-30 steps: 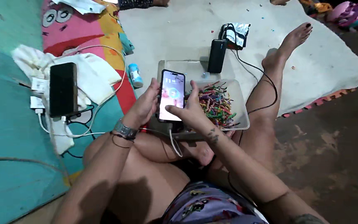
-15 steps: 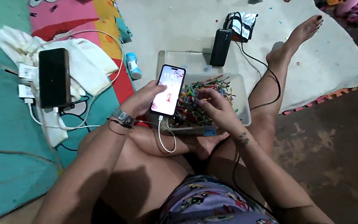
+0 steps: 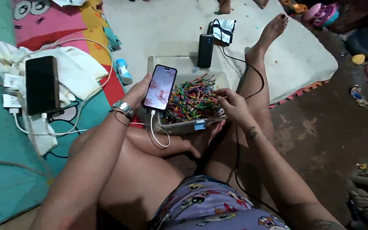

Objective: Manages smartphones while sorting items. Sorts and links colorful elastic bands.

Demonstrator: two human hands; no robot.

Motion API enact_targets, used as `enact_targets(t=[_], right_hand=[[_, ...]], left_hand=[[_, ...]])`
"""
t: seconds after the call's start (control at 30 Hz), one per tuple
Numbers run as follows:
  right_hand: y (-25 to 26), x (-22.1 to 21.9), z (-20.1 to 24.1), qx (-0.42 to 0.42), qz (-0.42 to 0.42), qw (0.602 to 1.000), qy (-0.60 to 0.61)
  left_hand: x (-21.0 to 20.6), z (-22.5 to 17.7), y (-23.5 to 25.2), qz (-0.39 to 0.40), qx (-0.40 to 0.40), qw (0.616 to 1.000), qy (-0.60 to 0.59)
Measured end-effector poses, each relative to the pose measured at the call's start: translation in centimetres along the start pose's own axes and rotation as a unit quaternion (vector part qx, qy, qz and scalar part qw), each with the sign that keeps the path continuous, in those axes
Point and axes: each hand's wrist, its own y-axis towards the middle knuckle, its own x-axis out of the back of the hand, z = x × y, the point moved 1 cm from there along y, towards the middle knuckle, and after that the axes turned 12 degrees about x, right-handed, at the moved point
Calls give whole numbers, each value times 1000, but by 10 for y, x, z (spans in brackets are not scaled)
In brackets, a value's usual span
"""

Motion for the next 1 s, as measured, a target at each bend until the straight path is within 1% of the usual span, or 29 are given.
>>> enact_targets(t=[0.07, 0.1, 0.17, 0.23, 0.3, 0.37, 0.4, 0.43, 0.47, 0.53, 0.57, 0.63, 0.77, 0.8, 0.9, 0.93, 1.0], right_hand=[[-2, -4, -1, 30, 7, 999, -28], [-4, -8, -1, 52, 14, 997, -49], [-5, -18, 1, 92, 33, 990, -101], [3, -30, 2, 105, 67, 979, -160], [15, -41, 2, 89, 124, 967, -205], [24, -47, -2, 84, 176, 957, -214], [27, -49, -5, 81, 193, 955, -211], [29, -51, -7, 72, 206, 954, -205], [29, -51, -9, 62, 214, 954, -201], [30, -50, -11, 48, 220, 954, -199], [30, -48, -10, 41, 226, 952, -202], [29, -44, -10, 33, 241, 947, -208], [25, -36, -4, 26, 263, 941, -209], [25, -35, -1, 38, 247, 947, -201], [33, -46, 1, 128, 149, 965, -176], [38, -53, 2, 148, 132, 964, -177], [50, -66, -1, 183, 126, 957, -186]], left_hand=[[4, 1, -4, -19, -18, 1000, 8], [8, 3, -2, -40, -39, 998, 18], [19, 7, 1, -97, -107, 989, 35], [25, 4, -10, -164, -202, 964, 53], [20, 6, -37, -201, -322, 916, 128], [-2, 21, -65, -183, -437, 842, 258], [-18, 32, -71, -160, -469, 806, 323], [-35, 44, -74, -132, -472, 779, 391], [-51, 57, -77, -96, -443, 769, 451], [-71, 72, -81, -46, -374, 774, 508], [-75, 75, -81, -49, -369, 773, 513], [-76, 75, -82, -62, -387, 761, 517], [-73, 77, -86, -53, -415, 750, 513], [-72, 78, -88, -49, -417, 750, 512], [-72, 81, -92, -42, -424, 749, 507], [-72, 81, -91, -40, -425, 749, 506], [-71, 78, -92, -23, -408, 757, 510]])
